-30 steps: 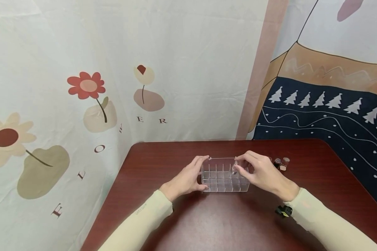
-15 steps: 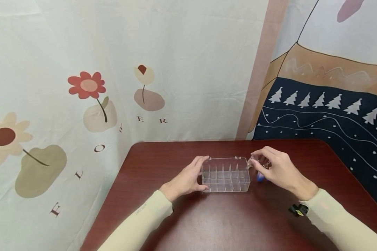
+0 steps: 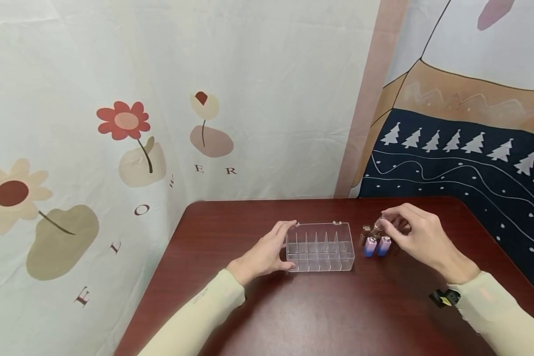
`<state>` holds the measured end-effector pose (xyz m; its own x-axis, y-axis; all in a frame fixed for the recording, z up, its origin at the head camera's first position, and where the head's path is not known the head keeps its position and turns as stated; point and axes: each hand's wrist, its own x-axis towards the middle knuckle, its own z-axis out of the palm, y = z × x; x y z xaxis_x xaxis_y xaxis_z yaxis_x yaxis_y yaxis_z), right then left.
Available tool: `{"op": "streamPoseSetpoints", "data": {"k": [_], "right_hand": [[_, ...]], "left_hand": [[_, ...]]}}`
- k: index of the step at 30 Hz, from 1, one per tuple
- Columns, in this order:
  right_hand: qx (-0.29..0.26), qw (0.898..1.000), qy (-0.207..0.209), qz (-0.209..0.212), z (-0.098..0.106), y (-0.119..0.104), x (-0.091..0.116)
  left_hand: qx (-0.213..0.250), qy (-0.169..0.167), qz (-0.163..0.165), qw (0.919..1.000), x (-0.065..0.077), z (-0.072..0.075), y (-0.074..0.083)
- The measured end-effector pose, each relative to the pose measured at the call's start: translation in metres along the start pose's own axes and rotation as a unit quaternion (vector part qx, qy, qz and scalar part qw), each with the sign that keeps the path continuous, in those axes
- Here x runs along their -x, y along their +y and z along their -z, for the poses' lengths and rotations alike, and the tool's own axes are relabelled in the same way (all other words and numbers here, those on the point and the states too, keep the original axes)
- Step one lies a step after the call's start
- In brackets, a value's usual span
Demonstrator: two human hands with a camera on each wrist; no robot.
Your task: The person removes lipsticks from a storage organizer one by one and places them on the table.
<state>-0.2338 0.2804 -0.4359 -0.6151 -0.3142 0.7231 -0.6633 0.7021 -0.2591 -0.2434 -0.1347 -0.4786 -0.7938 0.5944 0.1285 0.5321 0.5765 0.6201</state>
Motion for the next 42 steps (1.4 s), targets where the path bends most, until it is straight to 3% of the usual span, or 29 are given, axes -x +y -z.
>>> {"op": "streamPoseSetpoints", "data": {"k": [18,28,42], "right_hand": [[0.055,0.997,0.002,-0.055,0.025,0.026,0.016],[0.059,0.993,-0.012,-0.103,0.037,0.037,0.027],[0.068,0.992,-0.014,-0.104,0.042,0.053,0.040]], "left_hand": [[-0.024,0.005,-0.001,0.9997,-0.001,-0.001,-0.003],[-0.029,0.004,0.000,0.9996,-0.001,-0.001,-0.002],[-0.031,0.004,-0.001,0.9995,-0.001,-0.002,-0.001]]}}
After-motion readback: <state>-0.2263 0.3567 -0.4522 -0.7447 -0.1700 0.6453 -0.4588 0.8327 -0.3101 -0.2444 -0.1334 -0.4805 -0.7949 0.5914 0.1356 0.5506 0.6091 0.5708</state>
